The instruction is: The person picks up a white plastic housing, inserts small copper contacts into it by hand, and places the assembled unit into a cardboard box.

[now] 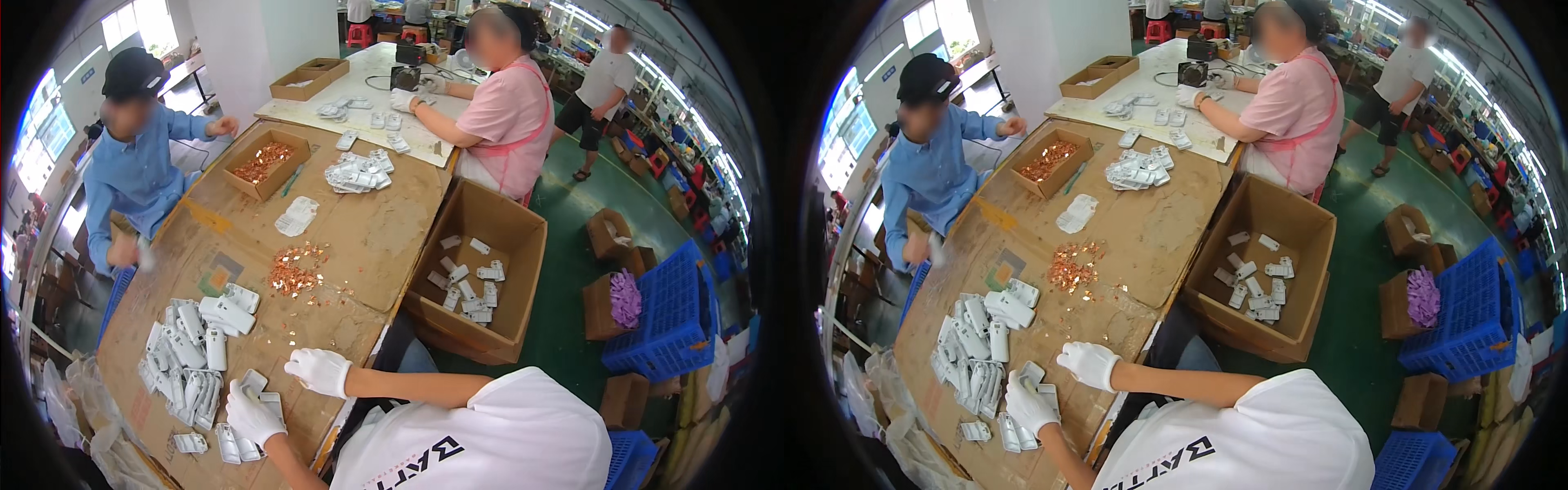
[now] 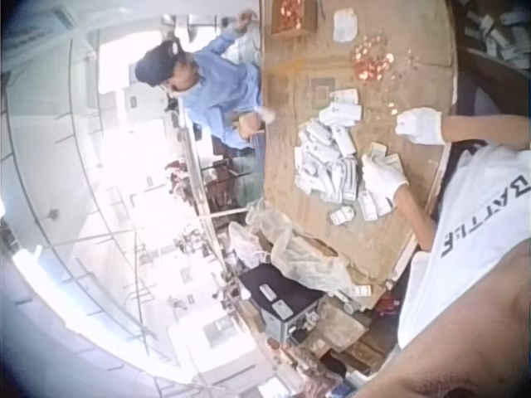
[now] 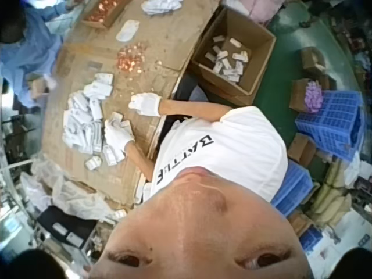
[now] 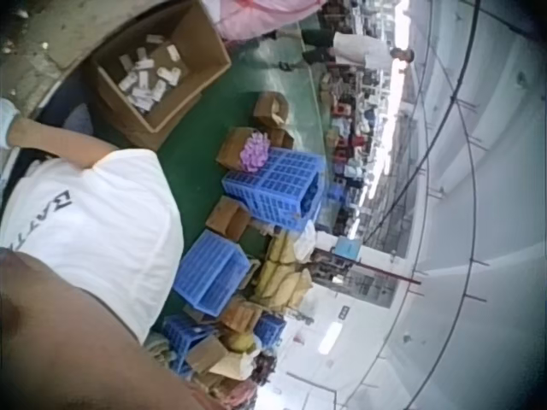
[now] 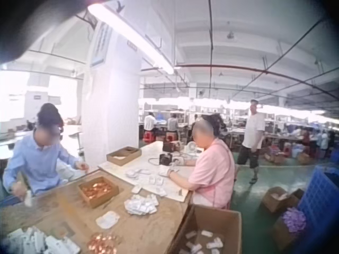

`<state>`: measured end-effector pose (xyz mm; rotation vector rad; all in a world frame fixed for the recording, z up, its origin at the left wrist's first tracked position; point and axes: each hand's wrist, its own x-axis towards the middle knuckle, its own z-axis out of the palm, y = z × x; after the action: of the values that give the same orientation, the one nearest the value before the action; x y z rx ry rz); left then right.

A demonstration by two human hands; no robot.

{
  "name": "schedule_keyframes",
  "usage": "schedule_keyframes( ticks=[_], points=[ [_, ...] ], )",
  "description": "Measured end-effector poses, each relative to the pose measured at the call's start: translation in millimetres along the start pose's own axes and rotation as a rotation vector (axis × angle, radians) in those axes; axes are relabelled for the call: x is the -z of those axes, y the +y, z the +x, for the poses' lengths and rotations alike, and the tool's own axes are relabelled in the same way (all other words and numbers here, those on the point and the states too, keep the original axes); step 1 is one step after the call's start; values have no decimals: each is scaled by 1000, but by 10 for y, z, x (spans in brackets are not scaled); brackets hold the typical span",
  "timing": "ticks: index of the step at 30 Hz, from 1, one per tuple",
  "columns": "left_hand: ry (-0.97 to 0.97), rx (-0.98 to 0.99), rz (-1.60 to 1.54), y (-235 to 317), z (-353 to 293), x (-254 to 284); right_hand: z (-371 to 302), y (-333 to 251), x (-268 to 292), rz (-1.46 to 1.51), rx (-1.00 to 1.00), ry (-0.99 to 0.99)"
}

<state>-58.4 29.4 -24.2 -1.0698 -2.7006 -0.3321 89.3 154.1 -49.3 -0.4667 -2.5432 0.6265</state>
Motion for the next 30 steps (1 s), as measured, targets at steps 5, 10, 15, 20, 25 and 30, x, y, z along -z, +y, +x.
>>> schedule_keyframes(
  ticks=[5,10,15,20,25,30],
  points=[
    [298,133,-584,66,-68,190,-108,-171,119,219,-60,162],
    [200,204,-1155,221,-45,364,-32,-489,180,576,-22,243],
    [-97,132,-1322,528,159,399,20,-389,597,387,-216,421],
    [-169,345,-1512,628,-20,281,-83,-404,600,328,-230,548],
    [-305,438,-1678,903,-250,394,-133,-413,655,232,-148,541],
    [-825,246,-1565,875,-327,294,-82,-241,800,286,-223,529]
  ],
)
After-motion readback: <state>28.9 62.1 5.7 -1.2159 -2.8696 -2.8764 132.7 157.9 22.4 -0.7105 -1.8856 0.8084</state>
